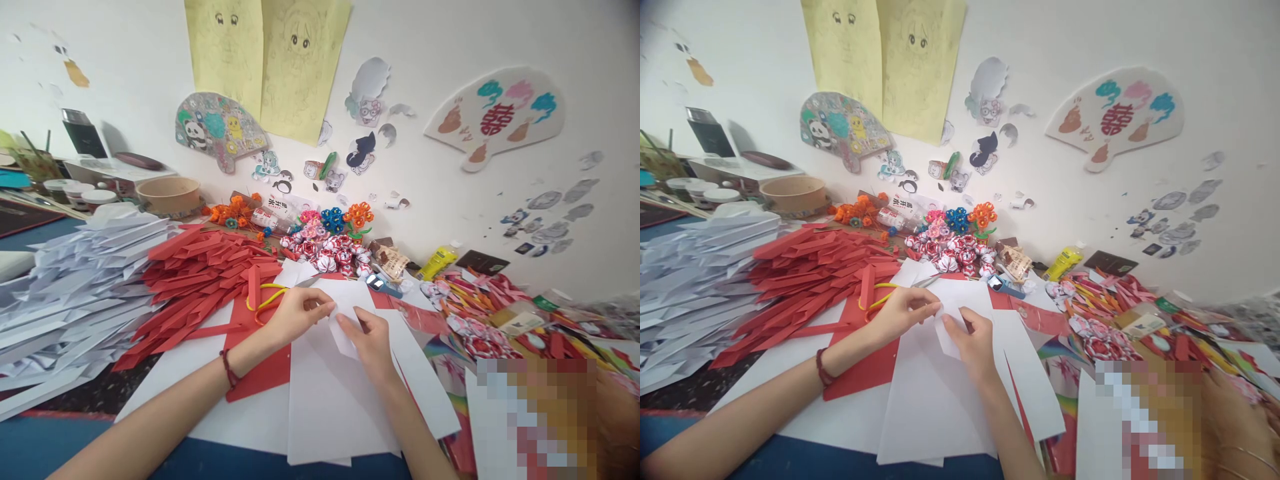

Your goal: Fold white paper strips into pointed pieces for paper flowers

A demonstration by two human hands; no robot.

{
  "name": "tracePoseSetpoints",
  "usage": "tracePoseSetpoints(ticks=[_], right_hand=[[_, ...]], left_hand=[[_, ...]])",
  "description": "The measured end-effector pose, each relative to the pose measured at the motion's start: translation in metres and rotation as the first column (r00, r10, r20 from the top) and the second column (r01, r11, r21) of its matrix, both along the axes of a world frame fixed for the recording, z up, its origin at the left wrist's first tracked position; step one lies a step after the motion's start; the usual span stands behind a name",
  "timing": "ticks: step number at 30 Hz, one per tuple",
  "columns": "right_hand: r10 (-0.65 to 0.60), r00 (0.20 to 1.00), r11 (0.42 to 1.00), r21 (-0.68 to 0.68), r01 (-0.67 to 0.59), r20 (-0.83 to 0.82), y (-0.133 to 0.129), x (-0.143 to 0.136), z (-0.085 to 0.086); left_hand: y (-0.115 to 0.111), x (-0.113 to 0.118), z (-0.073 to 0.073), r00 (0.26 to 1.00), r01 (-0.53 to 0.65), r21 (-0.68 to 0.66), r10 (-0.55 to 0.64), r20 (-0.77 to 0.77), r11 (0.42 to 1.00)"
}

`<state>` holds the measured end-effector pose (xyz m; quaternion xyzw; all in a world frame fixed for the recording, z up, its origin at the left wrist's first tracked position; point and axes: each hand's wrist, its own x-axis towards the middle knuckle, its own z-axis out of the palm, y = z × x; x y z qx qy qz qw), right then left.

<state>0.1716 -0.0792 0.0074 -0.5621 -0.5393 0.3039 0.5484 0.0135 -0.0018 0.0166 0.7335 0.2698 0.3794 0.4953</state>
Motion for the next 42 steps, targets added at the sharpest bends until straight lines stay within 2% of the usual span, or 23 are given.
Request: tracePoseSetpoints(ticks=[8,17,22,26,28,33,42], right_hand=[[0.009,0.999,1.0,0.021,-0.01,0.04,-0.0001,0.0002,0.0001],[-0.037,0.999,0.999,0.038,0.035,0.039,0.0,0.0012,-0.0014],[-0.002,0.998,0.999,0.042,-0.001,0.064,-0.0003,0.0004,0.0006],[-0.03,0.996,0.998,0.05,0.025,0.088,-0.0003,0.0001,0.0027],[-0.024,0.997,0.999,0.034,0.022,0.07,-0.0006,0.0001,0.0032],[0.006,0.999,0.999,0.031,-0.008,0.048,-0.0023,0.0009,0.0032],[-0.01,0.994,0.999,0.052,0.004,0.109,-0.0019,0.003,0.0012]], left_hand=[[-0.0046,-0.0014,0.0064,0.992,-0.089,0.136,0.1,-0.08,0.987],[-0.0007,-0.0011,0.0011,0.999,0.006,0.081,-0.004,-0.033,0.997],[-0.0005,-0.0011,0.0037,0.999,-0.033,0.038,0.035,-0.04,0.999],[0.0004,-0.0005,0.0041,0.998,-0.066,-0.013,0.066,-0.019,0.998],[0.001,-0.0004,0.0038,0.999,-0.037,-0.068,0.038,0.009,0.997],[0.0016,-0.0034,0.0063,0.991,0.124,-0.227,-0.112,0.067,0.966],[0.005,-0.0063,0.0075,0.98,0.186,-0.258,-0.161,0.116,0.948]])
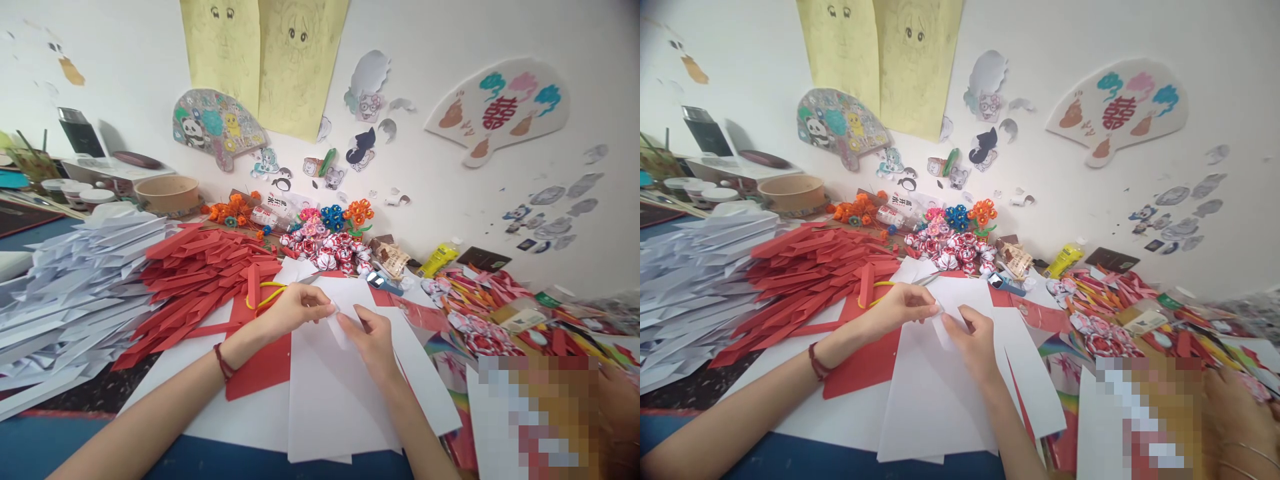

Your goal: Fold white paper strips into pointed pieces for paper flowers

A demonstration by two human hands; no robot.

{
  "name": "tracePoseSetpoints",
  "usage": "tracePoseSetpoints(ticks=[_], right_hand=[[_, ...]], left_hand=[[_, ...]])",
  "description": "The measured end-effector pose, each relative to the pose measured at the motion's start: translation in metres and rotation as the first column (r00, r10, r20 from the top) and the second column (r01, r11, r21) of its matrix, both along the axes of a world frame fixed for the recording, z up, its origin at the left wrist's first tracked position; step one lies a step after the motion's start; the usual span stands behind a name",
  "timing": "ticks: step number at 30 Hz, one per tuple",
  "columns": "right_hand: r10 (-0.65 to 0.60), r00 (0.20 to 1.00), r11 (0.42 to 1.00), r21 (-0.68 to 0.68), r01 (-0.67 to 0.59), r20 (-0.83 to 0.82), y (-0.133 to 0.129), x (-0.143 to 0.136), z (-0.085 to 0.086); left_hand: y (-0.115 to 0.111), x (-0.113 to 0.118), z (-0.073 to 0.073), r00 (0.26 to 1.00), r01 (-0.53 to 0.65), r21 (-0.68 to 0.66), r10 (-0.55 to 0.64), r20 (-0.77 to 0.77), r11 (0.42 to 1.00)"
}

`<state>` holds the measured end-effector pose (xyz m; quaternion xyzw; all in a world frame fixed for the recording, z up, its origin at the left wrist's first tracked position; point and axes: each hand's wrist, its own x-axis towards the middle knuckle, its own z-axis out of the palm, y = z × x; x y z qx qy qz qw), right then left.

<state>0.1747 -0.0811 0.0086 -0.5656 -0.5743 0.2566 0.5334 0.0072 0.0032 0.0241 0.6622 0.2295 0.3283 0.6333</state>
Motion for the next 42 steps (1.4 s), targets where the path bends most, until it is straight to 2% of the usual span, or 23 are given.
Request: tracePoseSetpoints(ticks=[16,21,29,37,42], right_hand=[[-0.007,0.998,1.0,0.016,0.006,0.061,-0.0011,-0.0012,0.0046],[-0.017,0.999,1.0,0.013,0.016,0.04,-0.0013,-0.0008,0.0044],[0.01,1.0,1.0,-0.007,-0.01,-0.018,-0.0034,-0.0006,0.0057],[0.021,1.0,1.0,0.022,-0.021,0.001,-0.0033,-0.0014,0.0074],[0.073,0.997,0.997,-0.025,-0.074,-0.037,-0.0046,-0.0017,0.0081]], left_hand=[[0.0011,-0.0021,-0.0046,0.999,0.011,0.067,-0.008,-0.048,0.998],[-0.0012,-0.0013,-0.0014,0.998,-0.003,0.094,0.009,-0.07,0.996],[-0.0027,0.0003,0.0018,1.0,0.012,0.035,-0.012,0.01,0.999],[-0.0024,-0.0005,0.0013,1.0,-0.011,0.01,0.01,0.008,1.0],[-0.0009,-0.0008,-0.0008,1.0,0.026,0.019,-0.026,0.017,0.999]])
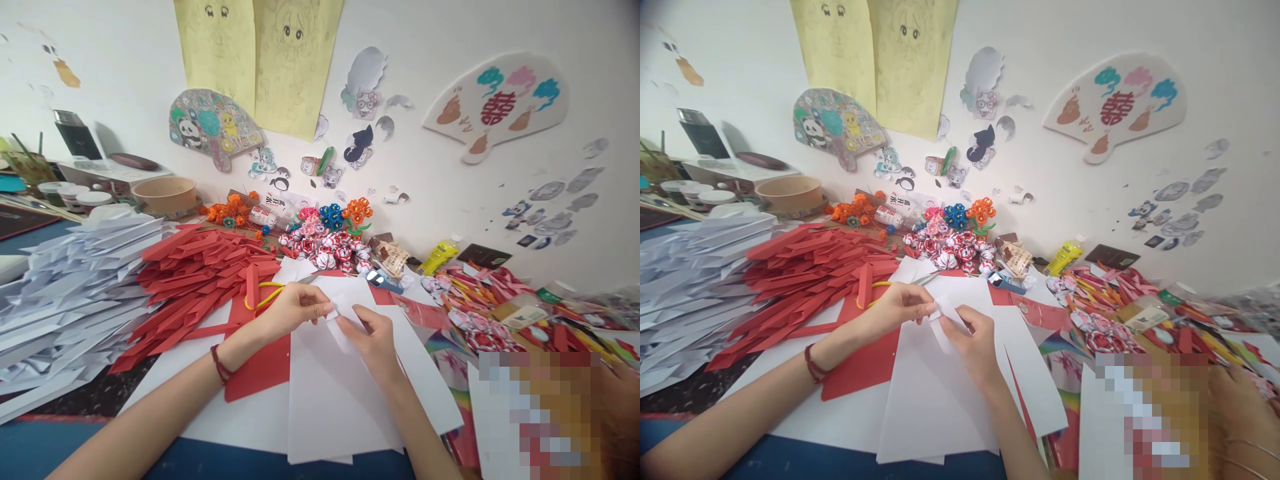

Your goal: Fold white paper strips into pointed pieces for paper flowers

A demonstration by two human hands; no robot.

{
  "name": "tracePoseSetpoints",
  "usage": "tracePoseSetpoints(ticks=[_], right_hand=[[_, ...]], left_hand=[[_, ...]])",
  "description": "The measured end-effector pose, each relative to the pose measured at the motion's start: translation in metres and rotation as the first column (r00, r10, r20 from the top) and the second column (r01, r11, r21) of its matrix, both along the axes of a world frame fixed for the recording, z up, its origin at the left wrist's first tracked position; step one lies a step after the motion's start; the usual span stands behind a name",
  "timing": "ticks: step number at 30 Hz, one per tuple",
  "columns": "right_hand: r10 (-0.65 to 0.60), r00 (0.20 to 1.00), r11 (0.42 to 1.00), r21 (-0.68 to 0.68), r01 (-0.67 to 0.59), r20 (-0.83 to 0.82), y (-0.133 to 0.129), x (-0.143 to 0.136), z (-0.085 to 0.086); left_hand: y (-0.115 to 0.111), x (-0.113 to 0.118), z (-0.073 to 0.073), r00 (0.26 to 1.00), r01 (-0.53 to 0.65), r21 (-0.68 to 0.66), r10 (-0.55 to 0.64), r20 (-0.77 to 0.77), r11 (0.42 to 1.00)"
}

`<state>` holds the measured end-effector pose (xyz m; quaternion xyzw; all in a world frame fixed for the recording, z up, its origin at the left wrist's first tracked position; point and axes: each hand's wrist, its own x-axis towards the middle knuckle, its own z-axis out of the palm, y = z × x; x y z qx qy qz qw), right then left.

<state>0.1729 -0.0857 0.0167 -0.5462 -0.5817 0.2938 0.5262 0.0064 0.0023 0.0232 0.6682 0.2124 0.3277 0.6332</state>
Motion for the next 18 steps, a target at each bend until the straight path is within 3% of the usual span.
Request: tracePoseSetpoints(ticks=[18], right_hand=[[-0.023,0.997,0.996,-0.086,0.017,-0.069,-0.0015,-0.0013,0.0003]], left_hand=[[-0.009,0.0044,0.001,0.988,-0.147,0.155,0.151,-0.017,0.977]])
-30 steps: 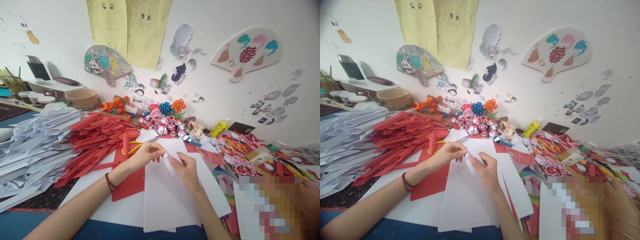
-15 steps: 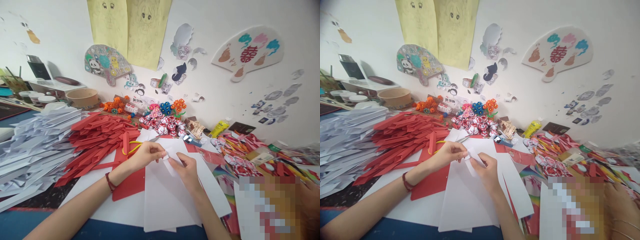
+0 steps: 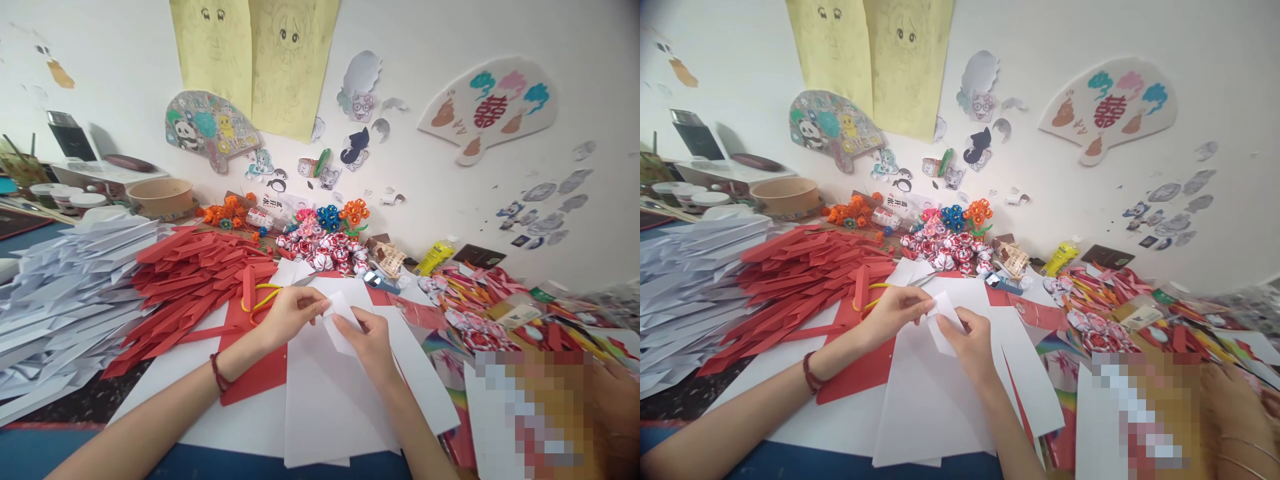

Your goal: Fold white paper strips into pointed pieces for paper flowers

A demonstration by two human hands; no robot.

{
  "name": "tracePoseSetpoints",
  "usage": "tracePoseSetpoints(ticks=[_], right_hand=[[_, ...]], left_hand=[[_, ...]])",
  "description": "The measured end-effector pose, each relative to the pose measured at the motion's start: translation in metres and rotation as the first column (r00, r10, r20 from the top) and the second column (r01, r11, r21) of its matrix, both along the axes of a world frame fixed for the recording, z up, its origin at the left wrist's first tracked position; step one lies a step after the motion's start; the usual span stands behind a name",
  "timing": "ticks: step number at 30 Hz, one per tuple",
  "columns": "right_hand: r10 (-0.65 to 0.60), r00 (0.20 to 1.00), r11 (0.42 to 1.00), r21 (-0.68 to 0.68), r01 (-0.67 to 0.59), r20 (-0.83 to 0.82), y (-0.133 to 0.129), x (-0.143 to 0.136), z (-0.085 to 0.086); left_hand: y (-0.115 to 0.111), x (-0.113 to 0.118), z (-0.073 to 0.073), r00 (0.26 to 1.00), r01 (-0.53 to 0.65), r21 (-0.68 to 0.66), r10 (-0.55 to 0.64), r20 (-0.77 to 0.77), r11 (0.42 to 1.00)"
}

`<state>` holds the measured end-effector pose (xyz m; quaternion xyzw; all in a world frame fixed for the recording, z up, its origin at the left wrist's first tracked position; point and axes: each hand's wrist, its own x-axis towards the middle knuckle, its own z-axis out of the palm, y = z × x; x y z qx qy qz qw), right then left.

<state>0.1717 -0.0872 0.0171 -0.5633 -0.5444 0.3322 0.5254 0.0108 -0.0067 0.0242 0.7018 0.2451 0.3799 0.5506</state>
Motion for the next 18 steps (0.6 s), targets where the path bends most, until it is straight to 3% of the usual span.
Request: tracePoseSetpoints(ticks=[18], right_hand=[[-0.033,0.999,0.999,0.026,0.032,0.028,0.0054,-0.001,-0.0044]], left_hand=[[-0.0043,0.0018,-0.0012,0.991,-0.101,0.146,0.112,-0.067,0.984]])
